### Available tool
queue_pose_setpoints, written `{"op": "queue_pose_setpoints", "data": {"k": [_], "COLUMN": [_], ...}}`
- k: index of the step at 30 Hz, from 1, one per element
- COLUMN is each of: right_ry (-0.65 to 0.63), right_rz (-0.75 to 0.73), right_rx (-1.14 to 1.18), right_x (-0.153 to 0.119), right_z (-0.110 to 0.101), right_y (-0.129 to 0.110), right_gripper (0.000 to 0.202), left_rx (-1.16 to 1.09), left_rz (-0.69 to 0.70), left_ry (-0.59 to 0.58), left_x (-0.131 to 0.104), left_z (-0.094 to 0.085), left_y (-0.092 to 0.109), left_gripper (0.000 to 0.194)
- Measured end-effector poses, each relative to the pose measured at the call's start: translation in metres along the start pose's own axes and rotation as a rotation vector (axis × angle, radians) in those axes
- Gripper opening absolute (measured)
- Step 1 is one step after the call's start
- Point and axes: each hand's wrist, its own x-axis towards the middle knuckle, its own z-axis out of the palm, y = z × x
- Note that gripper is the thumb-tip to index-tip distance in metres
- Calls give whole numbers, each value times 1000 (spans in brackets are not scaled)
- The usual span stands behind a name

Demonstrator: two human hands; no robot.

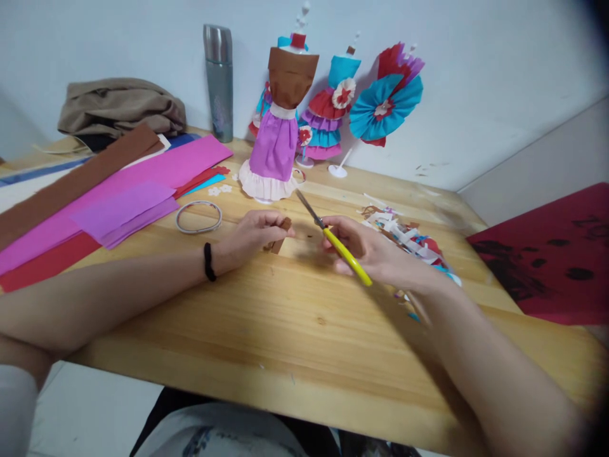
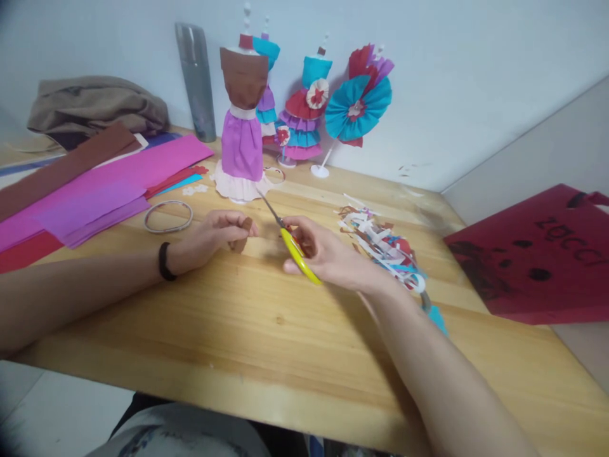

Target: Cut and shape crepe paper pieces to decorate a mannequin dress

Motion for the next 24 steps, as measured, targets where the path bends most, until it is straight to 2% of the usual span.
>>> {"op": "queue_pose_setpoints", "data": {"k": [4, 11, 18, 24], "right_ry": [-15, 65, 160, 172], "right_rz": [-81, -161, -221, -247], "right_rx": [-232, -487, -487, -510], "right_x": [-2, -3, -1, -1], "right_z": [-2, 0, 4, 4], "right_y": [-4, 0, -2, 0], "right_gripper": [53, 39, 30, 31], "left_rx": [-65, -95, -82, -101], "left_rz": [34, 28, 26, 10], "left_ry": [-3, -4, -1, 17], "left_x": [-1, -1, 0, 0], "left_z": [1, 4, 2, 2], "left_y": [-2, -3, -4, -7], "left_gripper": [12, 11, 10, 9]}}
